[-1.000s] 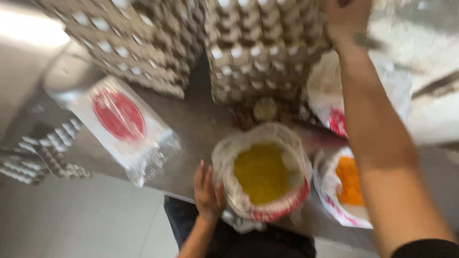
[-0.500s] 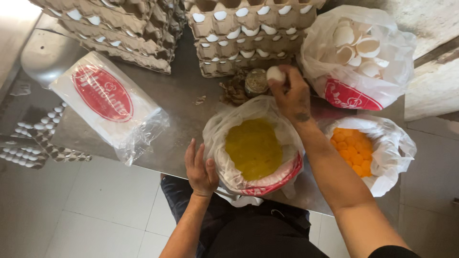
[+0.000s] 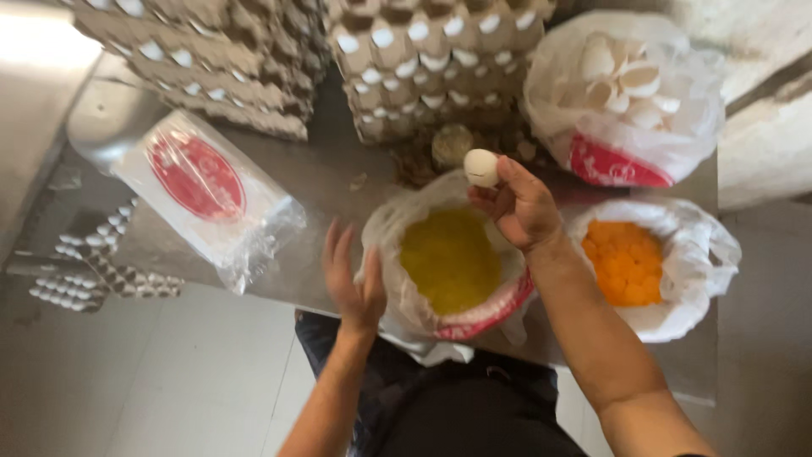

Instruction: The person cracks eggs by hand, transferring the yolk between shell halves to separate it from the white, and then deposits the yolks and whites into separate plastic bags on a work table.

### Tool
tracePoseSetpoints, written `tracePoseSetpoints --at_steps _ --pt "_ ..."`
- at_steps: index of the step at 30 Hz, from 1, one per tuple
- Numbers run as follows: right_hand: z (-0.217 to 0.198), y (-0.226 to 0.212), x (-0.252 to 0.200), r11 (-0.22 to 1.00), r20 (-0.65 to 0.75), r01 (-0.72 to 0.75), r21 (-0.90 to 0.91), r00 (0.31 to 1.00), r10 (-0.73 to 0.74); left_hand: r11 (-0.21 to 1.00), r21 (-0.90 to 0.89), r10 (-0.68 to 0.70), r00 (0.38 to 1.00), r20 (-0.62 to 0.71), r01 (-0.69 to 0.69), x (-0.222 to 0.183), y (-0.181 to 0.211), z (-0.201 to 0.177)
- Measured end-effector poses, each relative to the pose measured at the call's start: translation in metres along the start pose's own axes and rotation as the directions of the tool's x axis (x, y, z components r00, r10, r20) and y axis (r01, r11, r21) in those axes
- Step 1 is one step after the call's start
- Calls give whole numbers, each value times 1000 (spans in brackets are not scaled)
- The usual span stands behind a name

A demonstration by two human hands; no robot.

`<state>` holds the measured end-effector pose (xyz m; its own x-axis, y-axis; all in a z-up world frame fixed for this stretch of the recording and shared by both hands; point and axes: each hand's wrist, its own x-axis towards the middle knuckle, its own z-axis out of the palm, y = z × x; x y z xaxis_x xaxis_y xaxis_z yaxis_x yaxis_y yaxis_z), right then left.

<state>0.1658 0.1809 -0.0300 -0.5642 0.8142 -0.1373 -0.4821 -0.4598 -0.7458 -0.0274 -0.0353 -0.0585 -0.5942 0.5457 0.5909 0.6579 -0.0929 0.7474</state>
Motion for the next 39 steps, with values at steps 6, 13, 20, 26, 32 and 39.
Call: tracePoseSetpoints --at_steps 6,13,20,26,32,39 --pt "15 6 -46 982 196 -188 20 964 181 866 -372 -92 837 539 334 61 62 37" --pt "40 4 -85 826 205 216 -521 971 -124 818 -366 -101 736 669 445 64 73 47" --pt "51 10 -93 528 220 362 -768 924 -313 918 -206 -134 753 645 339 63 83 37" --pt "49 17 -91 550 128 306 -777 932 -339 986 -137 5 817 576 90 65 93 38" --pt "44 21 -91 630 70 260 -732 948 -310 984 -131 -11 784 621 117 63 95 40" --pt "33 25 -93 768 -75 90 -633 981 -177 937 -123 -178 750 637 327 62 82 45"
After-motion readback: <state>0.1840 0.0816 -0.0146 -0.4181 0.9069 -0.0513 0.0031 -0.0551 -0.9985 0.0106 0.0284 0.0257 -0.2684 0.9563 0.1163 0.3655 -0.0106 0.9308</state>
